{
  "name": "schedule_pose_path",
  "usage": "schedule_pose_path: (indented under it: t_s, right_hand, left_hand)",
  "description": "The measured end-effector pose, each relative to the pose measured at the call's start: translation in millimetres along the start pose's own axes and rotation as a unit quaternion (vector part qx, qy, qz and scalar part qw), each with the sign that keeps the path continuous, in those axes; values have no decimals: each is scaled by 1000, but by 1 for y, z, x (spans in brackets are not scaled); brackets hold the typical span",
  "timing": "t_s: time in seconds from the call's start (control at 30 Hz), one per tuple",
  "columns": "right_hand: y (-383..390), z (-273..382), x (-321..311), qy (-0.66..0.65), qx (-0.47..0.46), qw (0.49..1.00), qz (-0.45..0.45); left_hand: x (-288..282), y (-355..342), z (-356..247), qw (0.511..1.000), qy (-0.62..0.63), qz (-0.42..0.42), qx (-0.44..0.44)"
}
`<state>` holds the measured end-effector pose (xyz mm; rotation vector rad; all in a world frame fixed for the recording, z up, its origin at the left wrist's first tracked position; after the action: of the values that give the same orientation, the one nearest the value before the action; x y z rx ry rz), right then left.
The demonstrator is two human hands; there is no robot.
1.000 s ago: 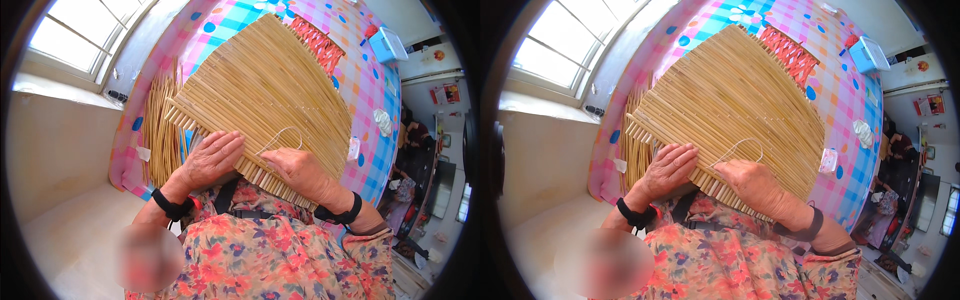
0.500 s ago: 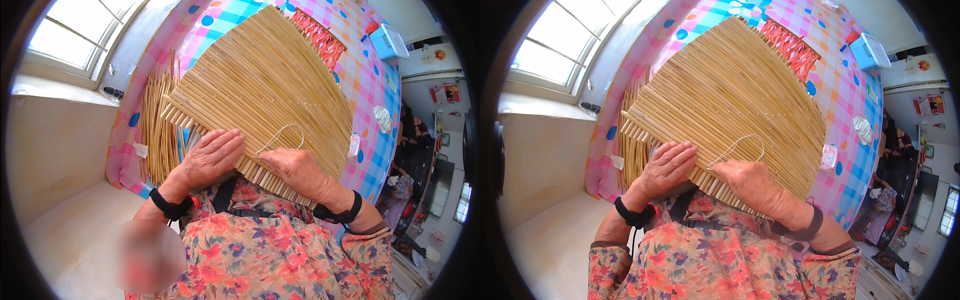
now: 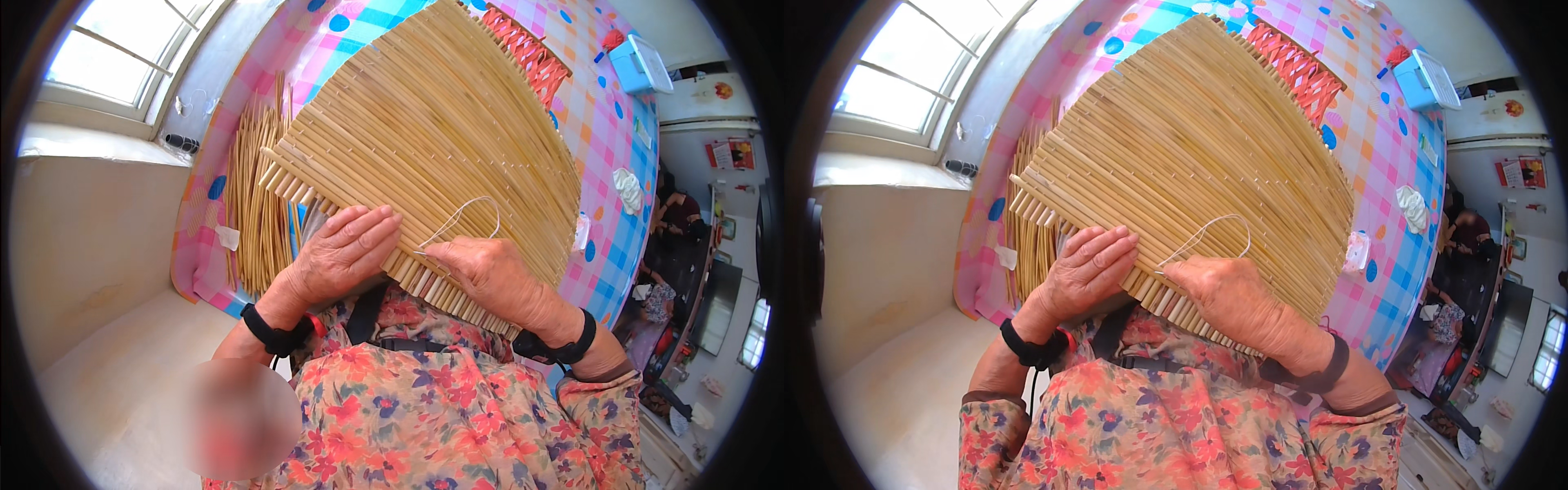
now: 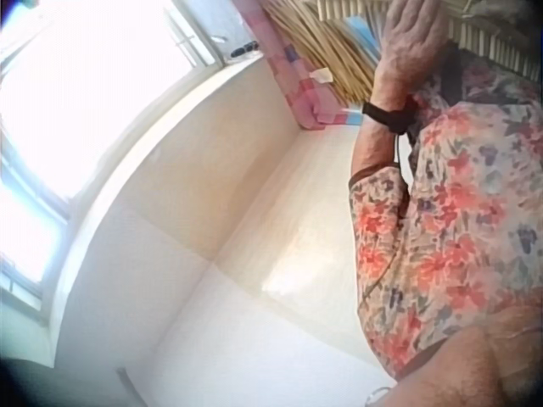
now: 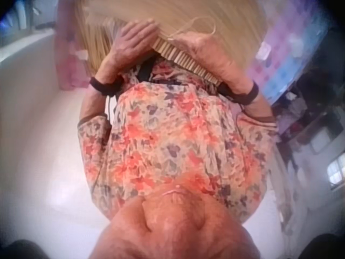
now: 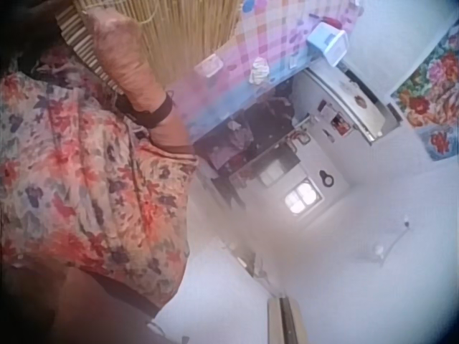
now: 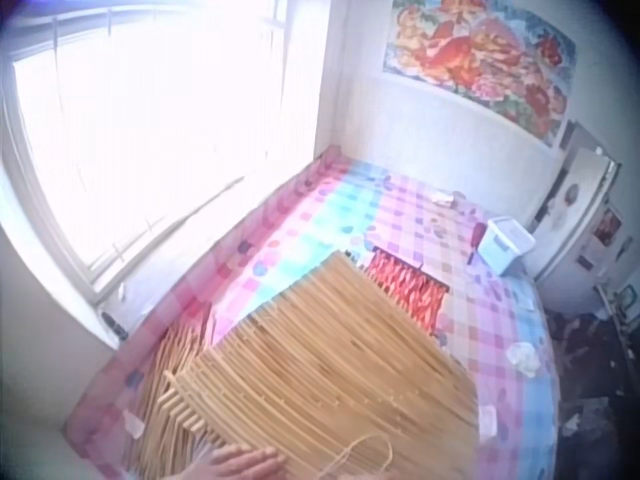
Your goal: The person weaves a bamboo mat by hand, threading a white string through parallel bamboo strips to secure them. They repeatedly adjust the alignment of the strips and pull the string tight to maintain tension.
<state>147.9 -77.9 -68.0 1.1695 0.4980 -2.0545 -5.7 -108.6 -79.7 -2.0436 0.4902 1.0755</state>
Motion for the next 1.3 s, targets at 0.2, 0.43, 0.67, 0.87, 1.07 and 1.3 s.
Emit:
schedule_pose_path:
  t_s: [0.2, 0.43, 0.67, 0.87, 1.07, 1.3]
  right_hand:
    - [-1, 0, -1, 0, 1, 1000, 5]
    - [-3, 1, -3, 7, 0, 1000, 18]
    - [-5, 0, -4, 4, 0, 1000, 23]
    - [-9, 1, -7, 22, -21, 999, 27]
    - [-15, 17, -4, 118, -31, 991, 46]
    - [-21, 27, -2, 150, -37, 983, 103]
  left_hand:
    - [1, 0, 0, 1000, -1, 2, -3]
    - [3, 2, 1, 1000, -4, 15, 3]
    - [3, 3, 1, 1000, -6, 10, 3]
    - [0, 0, -1, 1000, -4, 2, 2]
    - [-1, -2, -2, 1000, -9, -6, 12]
    - [0, 0, -2, 1000, -5, -16, 21]
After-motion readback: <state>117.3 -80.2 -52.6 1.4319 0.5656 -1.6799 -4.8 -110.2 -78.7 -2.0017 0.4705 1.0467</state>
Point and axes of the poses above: each hand's wrist, its own y-axis away from the middle knuckle, its own x-axis out of the palm, z = x × y, the point moved 8 cm from there along -y, towards the middle knuckle, and after that the axes turned 6 degrees about y, right-handed, at the moved point
